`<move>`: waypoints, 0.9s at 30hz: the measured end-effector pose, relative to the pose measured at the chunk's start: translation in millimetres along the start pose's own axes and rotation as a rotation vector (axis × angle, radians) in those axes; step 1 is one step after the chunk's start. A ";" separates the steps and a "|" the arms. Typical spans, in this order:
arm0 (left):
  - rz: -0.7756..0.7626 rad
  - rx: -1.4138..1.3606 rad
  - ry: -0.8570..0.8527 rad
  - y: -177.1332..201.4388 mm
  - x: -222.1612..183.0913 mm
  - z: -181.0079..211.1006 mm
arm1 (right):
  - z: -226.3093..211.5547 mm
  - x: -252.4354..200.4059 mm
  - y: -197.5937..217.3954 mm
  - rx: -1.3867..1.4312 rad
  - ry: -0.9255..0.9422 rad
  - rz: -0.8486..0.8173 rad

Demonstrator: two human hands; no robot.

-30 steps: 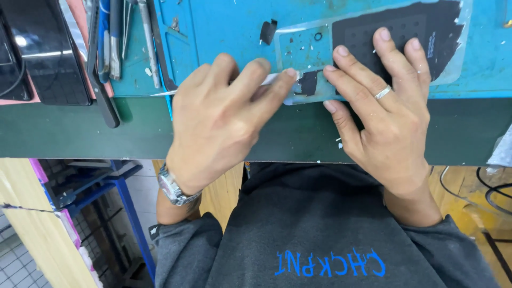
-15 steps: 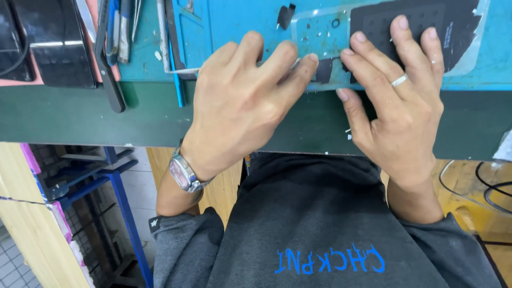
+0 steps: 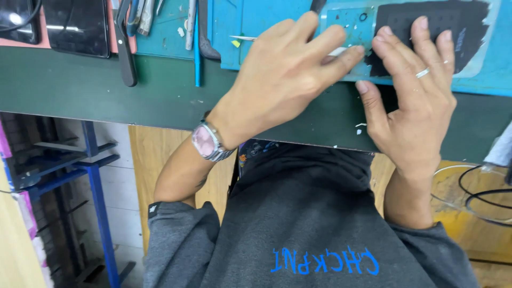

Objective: The person is meticulously cleaning adhesive residue from a mobile phone component using a small metal scraping tool.

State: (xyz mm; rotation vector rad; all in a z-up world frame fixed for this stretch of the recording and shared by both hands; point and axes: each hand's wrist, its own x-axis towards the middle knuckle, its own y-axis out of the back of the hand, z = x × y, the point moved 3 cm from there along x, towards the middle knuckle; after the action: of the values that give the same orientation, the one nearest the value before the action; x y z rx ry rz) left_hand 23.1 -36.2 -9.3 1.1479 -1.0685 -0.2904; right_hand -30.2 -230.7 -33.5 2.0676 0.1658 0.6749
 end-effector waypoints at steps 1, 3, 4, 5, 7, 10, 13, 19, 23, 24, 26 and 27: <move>0.010 0.009 -0.002 10.3 -5.6 -2.4 | -0.7 -0.1 0.1 -0.006 0.010 0.007; -0.026 -0.055 0.108 25.5 -14.2 -11.6 | 0.9 -4.7 -0.9 0.028 -0.058 0.022; -0.033 -0.065 0.088 27.6 -13.8 -10.4 | 3.9 -1.4 -2.0 0.025 -0.079 0.033; -0.046 0.000 0.128 29.1 -16.6 -6.6 | 5.0 -1.7 -1.7 0.028 -0.064 0.023; -0.054 0.073 0.172 31.3 -18.6 -1.0 | 5.2 -1.8 -1.4 0.032 -0.040 0.013; -0.154 0.135 0.213 28.7 -16.3 1.3 | 4.2 0.5 -1.5 0.043 -0.061 -0.003; -0.208 0.083 0.189 22.8 -12.3 0.4 | 7.0 -0.8 -1.4 0.044 -0.092 -0.001; -0.252 0.085 0.159 28.3 -4.8 -1.1 | 9.3 -0.3 -2.7 0.021 -0.062 -0.007; -0.288 0.074 0.122 25.8 -1.1 -2.1 | 10.2 0.0 -2.7 0.016 -0.059 -0.011; -0.287 0.082 0.111 26.3 0.3 -2.2 | 10.1 0.2 -2.3 0.014 -0.058 -0.012; -0.289 0.071 0.099 25.8 2.5 -3.2 | 10.1 0.9 -1.6 0.016 -0.061 -0.010; -0.288 0.064 0.091 26.3 3.4 -3.8 | 9.9 1.9 -1.5 0.017 -0.057 -0.007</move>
State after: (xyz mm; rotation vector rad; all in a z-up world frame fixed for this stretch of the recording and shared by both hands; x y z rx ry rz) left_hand 19.7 -24.8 14.7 1.3623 -0.8364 -0.4278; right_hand -23.3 -236.5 -38.1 2.0995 0.1469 0.6118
